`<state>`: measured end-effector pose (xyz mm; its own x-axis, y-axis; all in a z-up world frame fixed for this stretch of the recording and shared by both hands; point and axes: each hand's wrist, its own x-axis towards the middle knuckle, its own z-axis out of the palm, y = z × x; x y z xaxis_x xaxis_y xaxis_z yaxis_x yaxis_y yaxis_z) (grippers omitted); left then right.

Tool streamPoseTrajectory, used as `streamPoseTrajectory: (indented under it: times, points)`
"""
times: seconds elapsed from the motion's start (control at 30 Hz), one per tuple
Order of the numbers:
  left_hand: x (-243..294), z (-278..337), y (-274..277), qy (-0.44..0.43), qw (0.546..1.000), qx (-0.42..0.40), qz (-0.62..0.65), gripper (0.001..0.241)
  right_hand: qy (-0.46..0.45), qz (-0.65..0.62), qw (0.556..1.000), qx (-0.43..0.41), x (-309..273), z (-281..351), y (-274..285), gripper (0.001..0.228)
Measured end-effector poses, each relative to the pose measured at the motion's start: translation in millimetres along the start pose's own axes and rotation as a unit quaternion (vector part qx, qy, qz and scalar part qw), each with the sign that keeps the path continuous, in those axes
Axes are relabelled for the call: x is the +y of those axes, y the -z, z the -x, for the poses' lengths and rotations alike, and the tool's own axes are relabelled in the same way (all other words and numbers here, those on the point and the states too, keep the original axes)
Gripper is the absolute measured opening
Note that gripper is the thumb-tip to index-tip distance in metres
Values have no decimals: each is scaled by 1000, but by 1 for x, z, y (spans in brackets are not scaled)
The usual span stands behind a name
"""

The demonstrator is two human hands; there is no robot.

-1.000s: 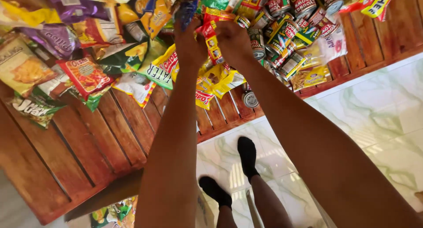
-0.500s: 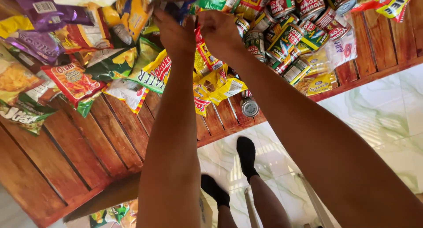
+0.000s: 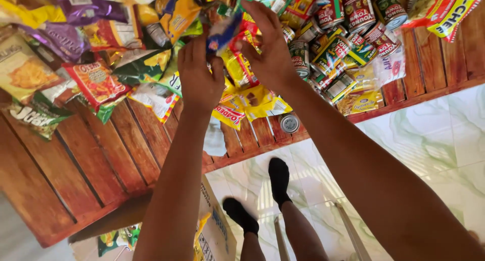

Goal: Wiping down individual snack bags with a cloth and placing them into a cardboard box.

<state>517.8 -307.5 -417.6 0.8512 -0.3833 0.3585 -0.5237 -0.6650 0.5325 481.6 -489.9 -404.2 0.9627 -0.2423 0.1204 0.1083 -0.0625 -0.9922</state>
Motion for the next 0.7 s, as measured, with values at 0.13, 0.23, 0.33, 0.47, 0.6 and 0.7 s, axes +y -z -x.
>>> streamPoseTrajectory:
  times: [0.13, 0.23, 0.33, 0.47, 0.6, 0.7]
  points:
    - [-11, 30, 32, 125, 970, -120, 170, 36, 241, 290, 926, -33, -14, 18, 3, 54]
    - [-23, 63, 39, 264, 844, -52, 464, 34, -128, 110, 977, -130, 5, 46, -7, 26]
    - [-18, 109, 45, 476, 652, 50, 589, 21, -291, 20, 954, -69, 9, 84, -21, 26]
    - [-34, 207, 23, 473, 643, 154, 582, 15, -384, -115, 909, -117, 41, 158, -35, 25]
    - [-46, 285, 33, 496, 744, 146, 423, 16, -382, -70, 883, -265, 4, 201, -62, 26]
    - [-55, 334, 50, 515, 669, 155, 513, 18, -460, -134, 844, -242, 16, 256, -73, 28]
